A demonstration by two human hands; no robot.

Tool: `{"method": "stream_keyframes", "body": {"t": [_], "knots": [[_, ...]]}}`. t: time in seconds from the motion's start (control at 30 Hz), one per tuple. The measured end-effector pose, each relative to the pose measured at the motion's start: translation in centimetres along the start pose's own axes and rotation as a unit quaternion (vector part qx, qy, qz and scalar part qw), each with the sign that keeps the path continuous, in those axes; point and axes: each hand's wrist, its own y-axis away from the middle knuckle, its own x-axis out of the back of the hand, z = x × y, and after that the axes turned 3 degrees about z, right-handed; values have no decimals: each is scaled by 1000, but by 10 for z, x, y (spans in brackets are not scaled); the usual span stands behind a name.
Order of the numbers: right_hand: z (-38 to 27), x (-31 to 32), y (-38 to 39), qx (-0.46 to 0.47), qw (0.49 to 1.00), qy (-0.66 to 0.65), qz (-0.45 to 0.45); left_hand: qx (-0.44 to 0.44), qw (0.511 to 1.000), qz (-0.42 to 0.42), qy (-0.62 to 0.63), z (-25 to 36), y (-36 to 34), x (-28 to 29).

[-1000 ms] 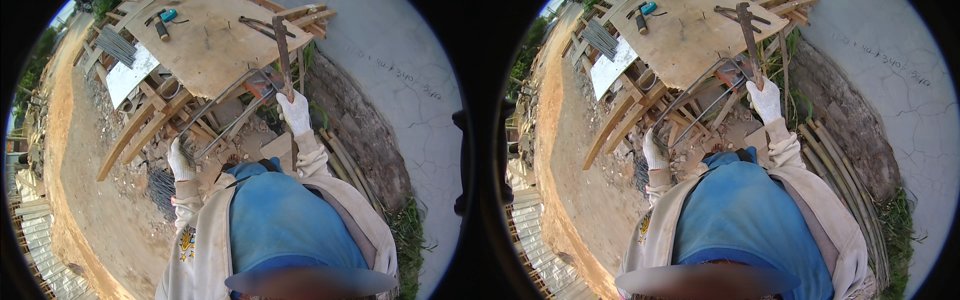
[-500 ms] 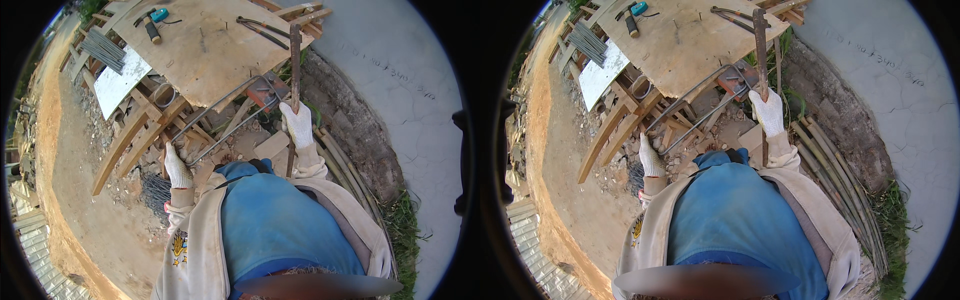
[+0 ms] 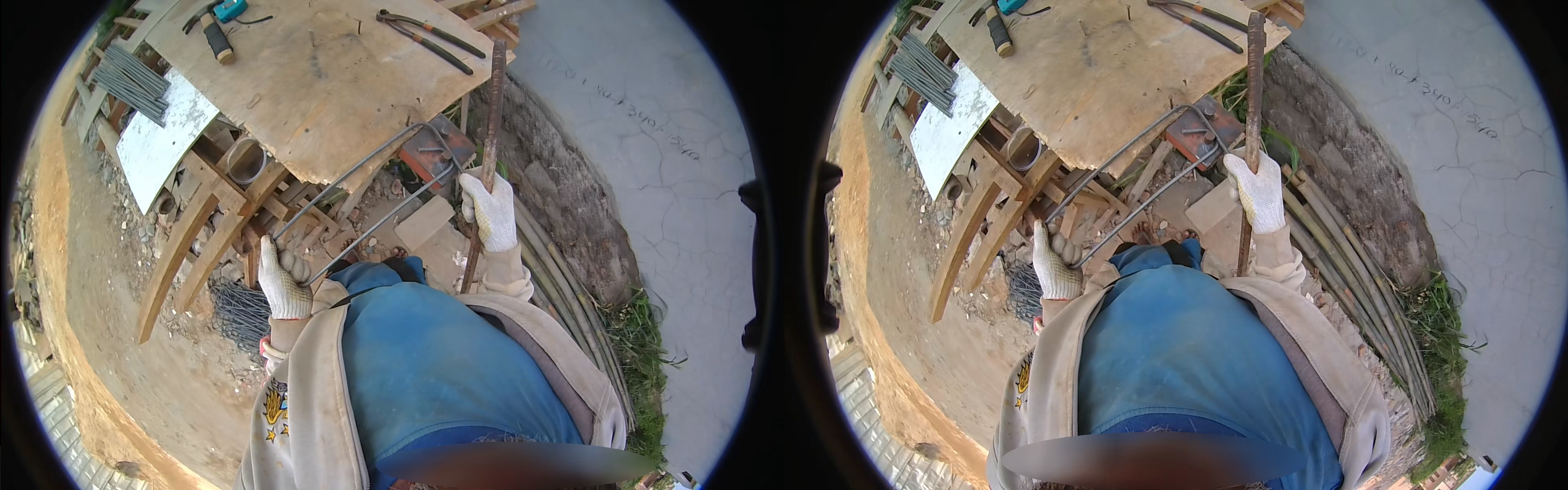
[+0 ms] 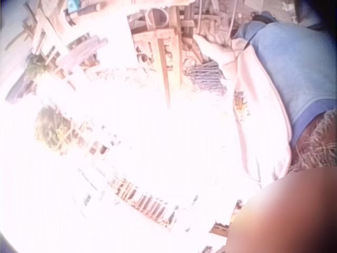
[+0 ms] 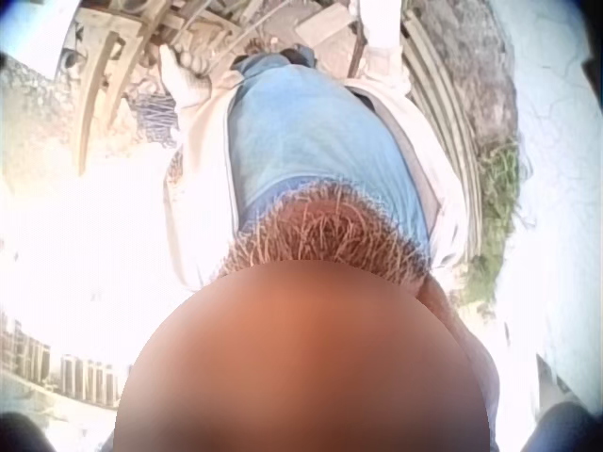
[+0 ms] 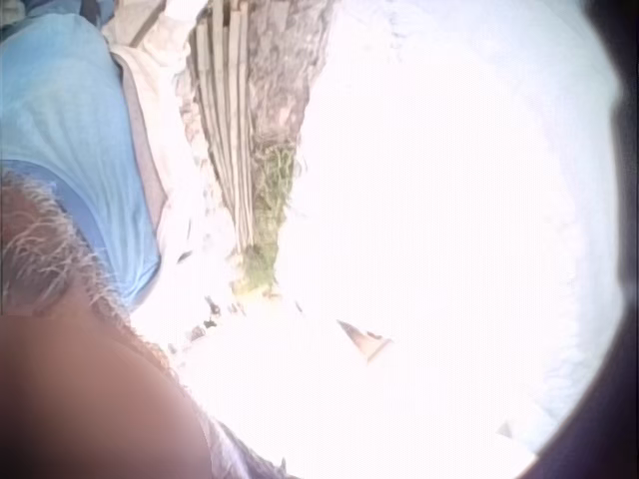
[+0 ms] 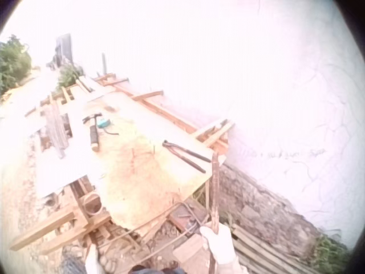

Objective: The person repeatedly bends thin metal rods into U-shapes using a curved metal bar as a lever against a wooden workbench. They pick up rods from a pile, position them, apply force to bend them, and place the finished pieces aside.

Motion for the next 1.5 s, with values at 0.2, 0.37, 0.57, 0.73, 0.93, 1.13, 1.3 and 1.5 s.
{"method": "stream_keyframes", "body": {"t": [0.2, 0.37, 0.57, 0.73, 0.93, 1.13, 1.3, 1.5], "knots": [[-6, -1, 3, -49, 999, -4, 19, 25, 999, 29, -7, 9, -10, -5], [-8, -3, 3, -66, 995, 43, 58, 51, 998, 40, -21, 24, -21, -14], [-10, -6, 6, -122, 989, -14, 82, 49, 998, 7, -34, 37, -50, -13], [-6, -7, 1, -24, 994, 67, 87, 45, 997, 25, -52, 32, -45, -9], [-11, 1, -4, -73, 996, -47, -4, 8, 999, 33, -38, 14, -18, -6], [-14, 9, -15, -32, 999, 5, -39, -18, 999, -5, -38, 1, -2, 6], [-16, 12, -25, -7, 997, 16, -81, -57, 998, 1, -32, -9, 1, 7], [-12, 7, -18, -5, 997, -9, -74, -92, 994, -4, -55, -1, -15, -4]]}}
